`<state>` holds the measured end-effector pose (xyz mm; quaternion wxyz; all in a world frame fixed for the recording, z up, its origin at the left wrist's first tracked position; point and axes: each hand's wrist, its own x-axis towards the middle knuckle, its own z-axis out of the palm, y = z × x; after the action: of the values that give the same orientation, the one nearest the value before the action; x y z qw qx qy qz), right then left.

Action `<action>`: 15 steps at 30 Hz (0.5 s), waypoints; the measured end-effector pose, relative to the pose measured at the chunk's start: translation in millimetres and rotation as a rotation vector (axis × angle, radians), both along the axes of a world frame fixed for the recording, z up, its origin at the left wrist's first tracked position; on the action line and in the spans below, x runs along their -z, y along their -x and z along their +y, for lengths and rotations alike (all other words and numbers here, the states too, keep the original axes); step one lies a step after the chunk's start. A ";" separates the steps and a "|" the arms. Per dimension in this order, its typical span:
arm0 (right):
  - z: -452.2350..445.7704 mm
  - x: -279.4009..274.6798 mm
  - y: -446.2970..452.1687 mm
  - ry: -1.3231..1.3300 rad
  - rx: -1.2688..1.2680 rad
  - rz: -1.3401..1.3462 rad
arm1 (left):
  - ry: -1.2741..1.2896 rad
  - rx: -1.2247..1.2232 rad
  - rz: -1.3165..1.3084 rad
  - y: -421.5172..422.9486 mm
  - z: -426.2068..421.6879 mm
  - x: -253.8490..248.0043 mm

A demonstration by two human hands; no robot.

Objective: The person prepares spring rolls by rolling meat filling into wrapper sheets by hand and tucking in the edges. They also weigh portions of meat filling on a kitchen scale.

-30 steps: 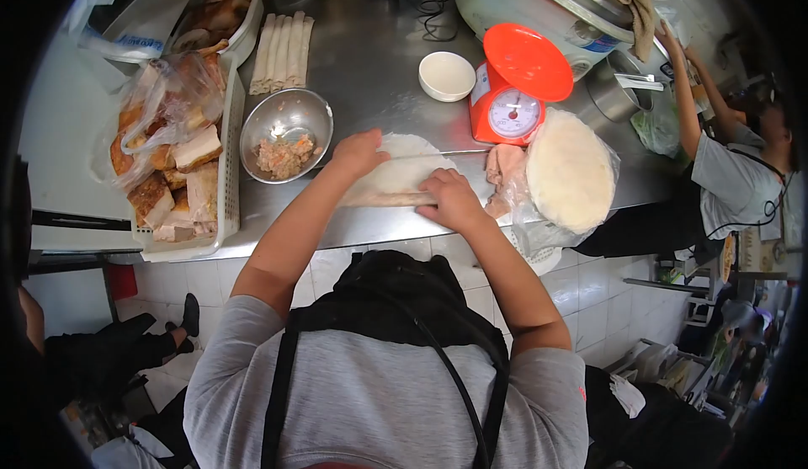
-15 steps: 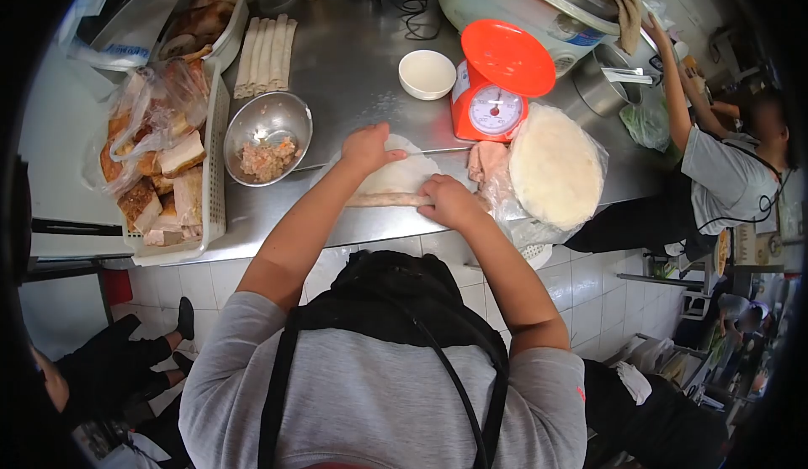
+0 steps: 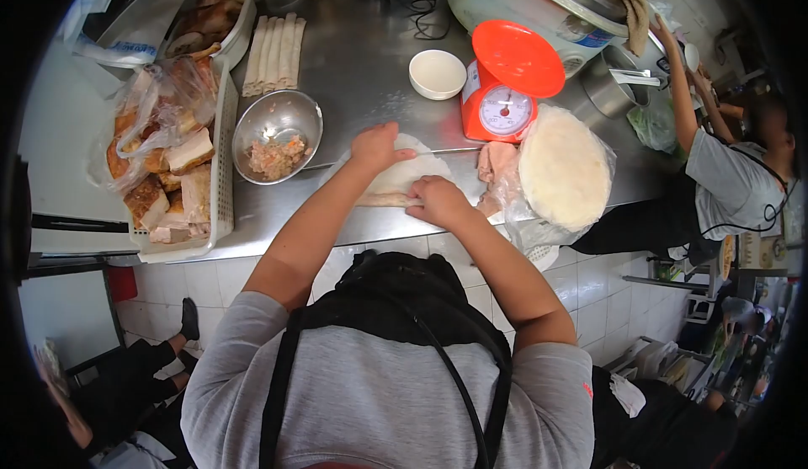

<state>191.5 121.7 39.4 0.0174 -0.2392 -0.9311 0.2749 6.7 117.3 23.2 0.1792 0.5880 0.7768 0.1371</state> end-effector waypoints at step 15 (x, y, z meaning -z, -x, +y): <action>-32.0 -6.3 50.3 -0.026 0.021 0.199 | -0.268 0.311 0.051 31.7 -5.0 18.4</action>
<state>141.2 89.7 45.7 0.1159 -0.2204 -0.9256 0.2851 -25.0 112.2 4.8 0.0986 0.7227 0.6557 0.1949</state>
